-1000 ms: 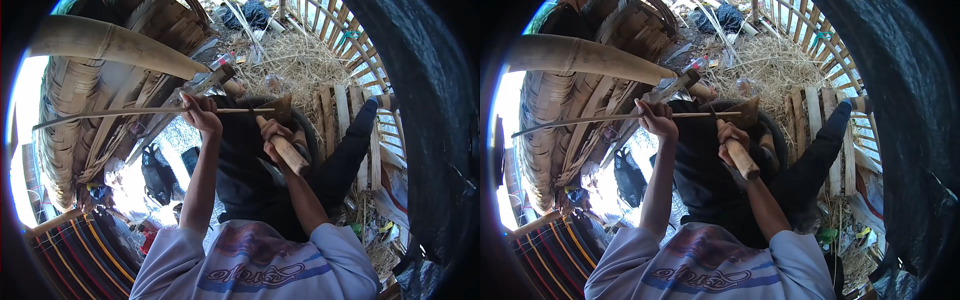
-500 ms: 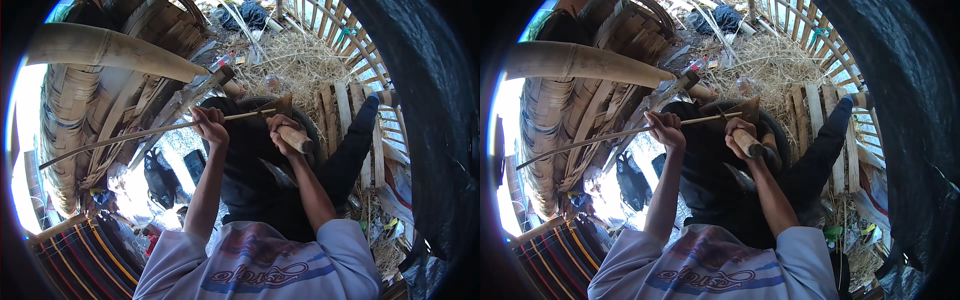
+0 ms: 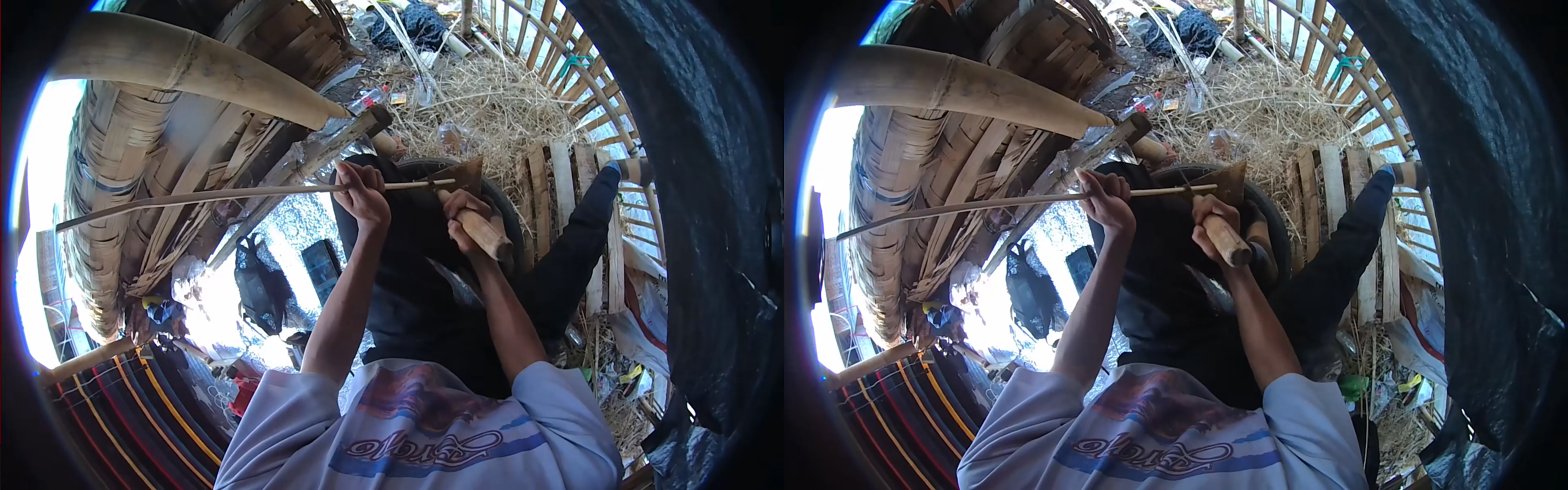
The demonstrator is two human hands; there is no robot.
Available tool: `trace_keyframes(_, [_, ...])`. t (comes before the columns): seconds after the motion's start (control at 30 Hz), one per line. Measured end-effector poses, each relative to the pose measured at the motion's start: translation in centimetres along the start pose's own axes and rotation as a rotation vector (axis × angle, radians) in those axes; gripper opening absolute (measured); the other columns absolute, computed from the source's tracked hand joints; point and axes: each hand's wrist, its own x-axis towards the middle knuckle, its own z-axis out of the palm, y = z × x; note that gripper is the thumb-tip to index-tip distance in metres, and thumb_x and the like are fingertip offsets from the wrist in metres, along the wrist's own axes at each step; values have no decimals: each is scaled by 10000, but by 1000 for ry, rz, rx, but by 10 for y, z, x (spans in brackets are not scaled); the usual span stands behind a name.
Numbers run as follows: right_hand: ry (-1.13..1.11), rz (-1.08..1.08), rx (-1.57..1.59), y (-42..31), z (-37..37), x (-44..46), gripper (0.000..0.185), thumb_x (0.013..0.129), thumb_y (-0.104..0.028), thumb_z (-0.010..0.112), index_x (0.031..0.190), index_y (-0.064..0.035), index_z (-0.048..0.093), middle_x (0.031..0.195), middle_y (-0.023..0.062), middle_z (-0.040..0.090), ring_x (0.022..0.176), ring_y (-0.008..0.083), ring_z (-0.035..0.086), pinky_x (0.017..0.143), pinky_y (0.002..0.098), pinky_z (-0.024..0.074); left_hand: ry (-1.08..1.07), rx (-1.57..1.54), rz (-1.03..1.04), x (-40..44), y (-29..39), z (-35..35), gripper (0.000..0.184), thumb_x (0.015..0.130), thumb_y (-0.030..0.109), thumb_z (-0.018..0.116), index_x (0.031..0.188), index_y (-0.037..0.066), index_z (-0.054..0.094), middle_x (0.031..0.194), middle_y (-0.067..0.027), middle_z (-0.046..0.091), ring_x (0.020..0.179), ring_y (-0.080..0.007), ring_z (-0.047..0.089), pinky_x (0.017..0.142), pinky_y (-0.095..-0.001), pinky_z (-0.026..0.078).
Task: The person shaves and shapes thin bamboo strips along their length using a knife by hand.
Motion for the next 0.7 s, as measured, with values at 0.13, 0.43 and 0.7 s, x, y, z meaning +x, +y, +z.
trace_keyframes(0.13, [0,72,-55,-15,-3,9,239,736,-181,675,721,-62,468,679,15,473,634,96,441,589,245,363,16,-5,-57,5,-3,0,436,979,427,441,665,159,301,488,61,201,383,-45,155,368,-238,138])
trace_keyframes(0.43, [-25,76,-167,2,-3,6,331,781,-279,701,721,-52,467,671,45,468,610,119,437,576,259,357,4,-100,-62,5,-6,-6,421,994,378,429,673,125,327,497,50,257,395,-44,201,380,-237,166])
trace_keyframes(0.7, [-93,-3,-253,-1,8,1,218,734,-163,688,740,-34,512,692,59,527,629,146,522,589,272,414,-31,-129,-60,8,-6,-3,374,1006,342,414,705,133,341,515,61,273,417,-31,214,392,-236,164])
